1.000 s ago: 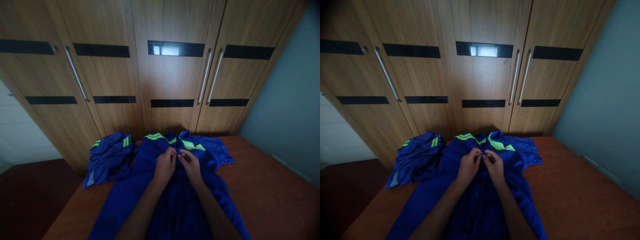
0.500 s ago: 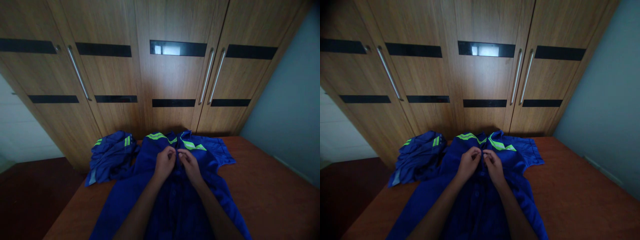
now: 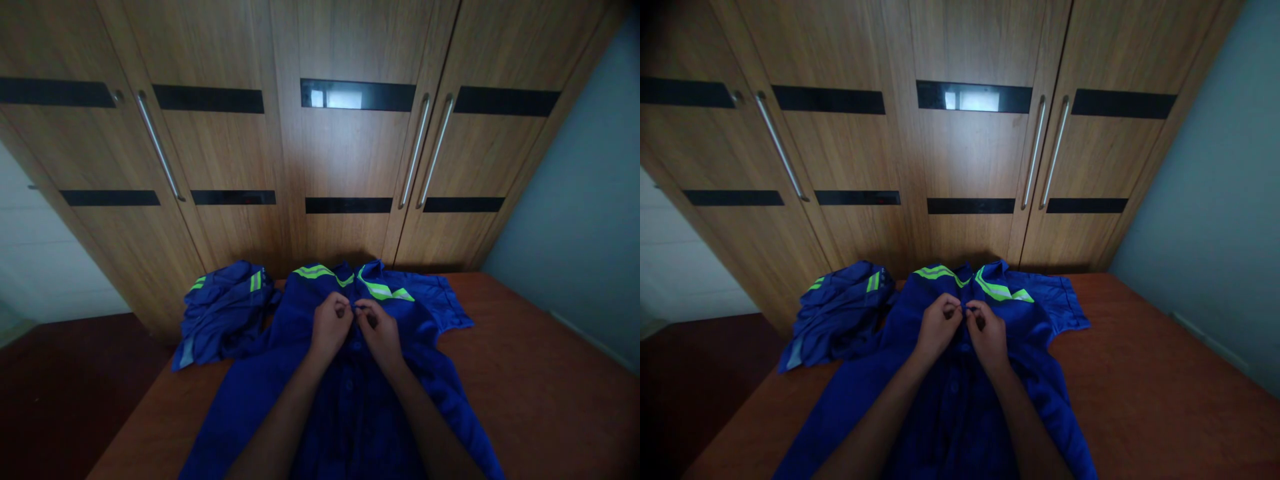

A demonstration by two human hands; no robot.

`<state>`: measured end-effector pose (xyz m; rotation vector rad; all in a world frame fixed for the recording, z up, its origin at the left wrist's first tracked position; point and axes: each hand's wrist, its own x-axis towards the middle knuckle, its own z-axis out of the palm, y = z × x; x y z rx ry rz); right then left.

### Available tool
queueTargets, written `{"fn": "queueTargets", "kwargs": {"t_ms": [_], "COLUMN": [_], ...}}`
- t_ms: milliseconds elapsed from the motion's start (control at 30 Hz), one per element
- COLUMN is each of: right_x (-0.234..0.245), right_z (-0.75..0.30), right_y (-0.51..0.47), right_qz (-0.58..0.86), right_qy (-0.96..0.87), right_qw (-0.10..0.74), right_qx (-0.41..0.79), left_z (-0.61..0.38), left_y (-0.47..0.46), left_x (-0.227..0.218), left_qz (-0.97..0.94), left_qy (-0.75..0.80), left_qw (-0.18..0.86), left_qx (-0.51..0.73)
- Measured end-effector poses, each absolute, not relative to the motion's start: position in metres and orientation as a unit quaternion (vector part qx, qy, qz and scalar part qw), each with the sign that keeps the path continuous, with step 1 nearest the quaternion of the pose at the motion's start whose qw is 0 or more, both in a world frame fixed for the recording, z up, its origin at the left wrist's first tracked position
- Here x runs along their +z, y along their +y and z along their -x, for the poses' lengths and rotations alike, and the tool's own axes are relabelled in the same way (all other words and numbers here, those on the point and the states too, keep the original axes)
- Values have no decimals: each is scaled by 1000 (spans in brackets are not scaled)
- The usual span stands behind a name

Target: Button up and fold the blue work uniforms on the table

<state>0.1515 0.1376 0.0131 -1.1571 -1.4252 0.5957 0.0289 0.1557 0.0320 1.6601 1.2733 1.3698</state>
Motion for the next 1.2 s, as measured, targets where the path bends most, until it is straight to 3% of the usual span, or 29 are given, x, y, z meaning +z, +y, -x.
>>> {"fn": "queueTargets", "kwargs": {"t_ms": [167, 300, 633, 833, 967, 1200], "right_x": [18, 19, 18, 16, 16, 23], "right_z": [-156, -160, -161, -165, -171, -183], "right_y": [135, 136, 143, 143, 143, 151], "right_qz": [518, 531, 452, 414, 470, 612], "right_qy": [-621, -598, -469, -429, -501, -588], "right_qw": [558, 567, 609, 579, 546, 501], "right_qx": [187, 199, 453, 557, 481, 169], "left_z": [-30, -31, -30, -28, -28, -37], "left_y": [152, 150, 150, 150, 152, 144], "left_x": [35, 37, 33, 31, 26, 22], "left_qz": [-649, -662, -686, -699, -691, -767], "left_qy": [467, 454, 431, 434, 441, 420], "left_qw": [307, 303, 293, 274, 317, 285], "left_qx": [517, 514, 508, 497, 477, 394]}}
